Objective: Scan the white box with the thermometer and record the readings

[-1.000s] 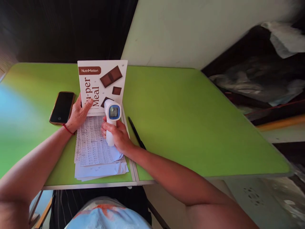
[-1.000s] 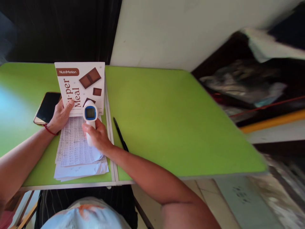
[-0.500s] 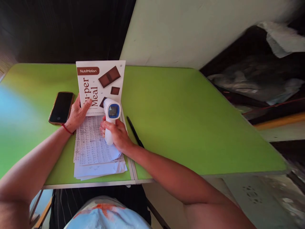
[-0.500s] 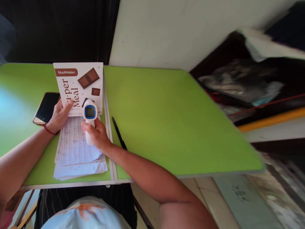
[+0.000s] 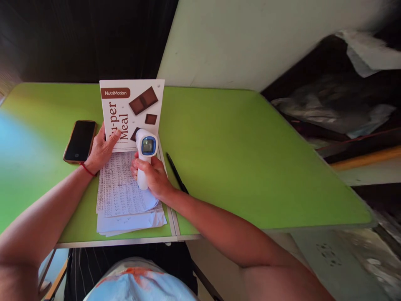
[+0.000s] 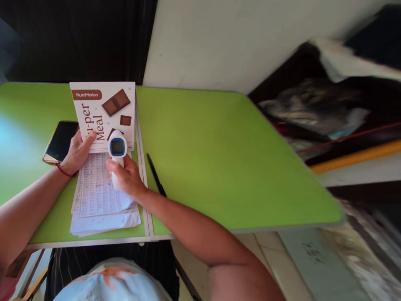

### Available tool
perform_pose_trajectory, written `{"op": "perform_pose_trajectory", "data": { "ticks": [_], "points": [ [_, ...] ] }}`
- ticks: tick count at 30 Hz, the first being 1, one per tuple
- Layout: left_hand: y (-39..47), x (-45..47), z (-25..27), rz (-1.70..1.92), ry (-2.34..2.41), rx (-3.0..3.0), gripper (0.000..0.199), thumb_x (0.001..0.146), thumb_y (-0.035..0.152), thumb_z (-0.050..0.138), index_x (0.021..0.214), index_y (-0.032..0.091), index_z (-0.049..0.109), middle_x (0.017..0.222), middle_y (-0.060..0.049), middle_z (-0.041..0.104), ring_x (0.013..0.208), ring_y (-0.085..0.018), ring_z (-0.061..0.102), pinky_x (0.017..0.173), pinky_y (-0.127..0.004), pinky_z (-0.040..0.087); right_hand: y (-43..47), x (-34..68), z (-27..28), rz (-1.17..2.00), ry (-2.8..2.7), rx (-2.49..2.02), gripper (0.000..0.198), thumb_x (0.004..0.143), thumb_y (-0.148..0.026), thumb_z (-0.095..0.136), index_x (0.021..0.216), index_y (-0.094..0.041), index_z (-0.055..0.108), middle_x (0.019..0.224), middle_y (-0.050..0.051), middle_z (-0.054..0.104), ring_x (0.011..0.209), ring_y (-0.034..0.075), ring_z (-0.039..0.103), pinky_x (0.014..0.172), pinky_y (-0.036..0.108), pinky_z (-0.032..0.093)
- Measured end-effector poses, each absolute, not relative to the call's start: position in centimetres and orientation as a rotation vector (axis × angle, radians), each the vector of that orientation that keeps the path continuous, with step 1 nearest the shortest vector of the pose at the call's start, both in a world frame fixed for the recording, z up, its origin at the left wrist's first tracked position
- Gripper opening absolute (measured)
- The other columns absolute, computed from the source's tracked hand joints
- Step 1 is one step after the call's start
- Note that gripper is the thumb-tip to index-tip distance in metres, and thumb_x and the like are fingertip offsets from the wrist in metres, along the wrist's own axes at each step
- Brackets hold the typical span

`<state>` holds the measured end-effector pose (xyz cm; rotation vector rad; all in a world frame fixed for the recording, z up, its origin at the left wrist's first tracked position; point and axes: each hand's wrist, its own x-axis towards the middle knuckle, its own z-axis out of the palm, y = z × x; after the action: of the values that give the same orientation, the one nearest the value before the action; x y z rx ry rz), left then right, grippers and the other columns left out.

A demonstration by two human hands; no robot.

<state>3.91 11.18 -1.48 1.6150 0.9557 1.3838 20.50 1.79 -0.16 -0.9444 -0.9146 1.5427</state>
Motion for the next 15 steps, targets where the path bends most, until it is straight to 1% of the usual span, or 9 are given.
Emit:
{"op": "perform_pose_trajectory", "data": {
  "ticks": [5, 8, 11, 15],
  "points": [
    [11.22, 3.93, -1.52, 1.386, 0.962, 1.613, 0.055, 0.092, 0.072, 0.071, 0.111, 0.021, 0.067, 0.116, -0.010, 0.076, 0.104, -0.024, 0.074, 0.090, -0.036, 0.063, 1.78, 20.49, -0.31, 1.536, -0.915, -0.944, 0.037, 0.073, -0.048, 0.073, 0.091, -0.025, 0.050, 0.064, -0.007, 0.048, 0.055, 0.012, 0.045, 0.053, 0.030, 0.036],
    [11.23, 3.99, -1.40, 1.397, 0.959, 1.614, 0.055, 0.091, 0.073, 0.072, 0.109, 0.021, 0.067, 0.119, -0.011, 0.076, 0.104, -0.025, 0.074, 0.091, -0.037, 0.064, 1.83, 20.52, -0.33, 1.539, -0.925, -0.946, 0.037, 0.073, -0.048, 0.073, 0.091, -0.025, 0.050, 0.065, -0.007, 0.048, 0.055, 0.012, 0.046, 0.053, 0.030, 0.036],
    [11.21, 4.02, -1.27, 1.402, 0.947, 1.618, 0.056, 0.091, 0.074, 0.072, 0.111, 0.022, 0.067, 0.121, -0.010, 0.076, 0.105, -0.026, 0.074, 0.093, -0.040, 0.064, 1.89, 20.55, -0.34, 1.547, -0.933, -0.943, 0.036, 0.073, -0.048, 0.073, 0.090, -0.025, 0.050, 0.065, -0.006, 0.048, 0.056, 0.012, 0.046, 0.053, 0.029, 0.036],
    [11.15, 4.01, -1.19, 1.392, 0.934, 1.618, 0.058, 0.090, 0.075, 0.072, 0.113, 0.021, 0.067, 0.123, -0.011, 0.076, 0.106, -0.025, 0.074, 0.093, -0.037, 0.064, 1.92, 20.55, -0.33, 1.550, -0.928, -0.941, 0.037, 0.072, -0.048, 0.073, 0.090, -0.025, 0.050, 0.064, -0.007, 0.048, 0.055, 0.012, 0.045, 0.053, 0.029, 0.036]
  ]
}}
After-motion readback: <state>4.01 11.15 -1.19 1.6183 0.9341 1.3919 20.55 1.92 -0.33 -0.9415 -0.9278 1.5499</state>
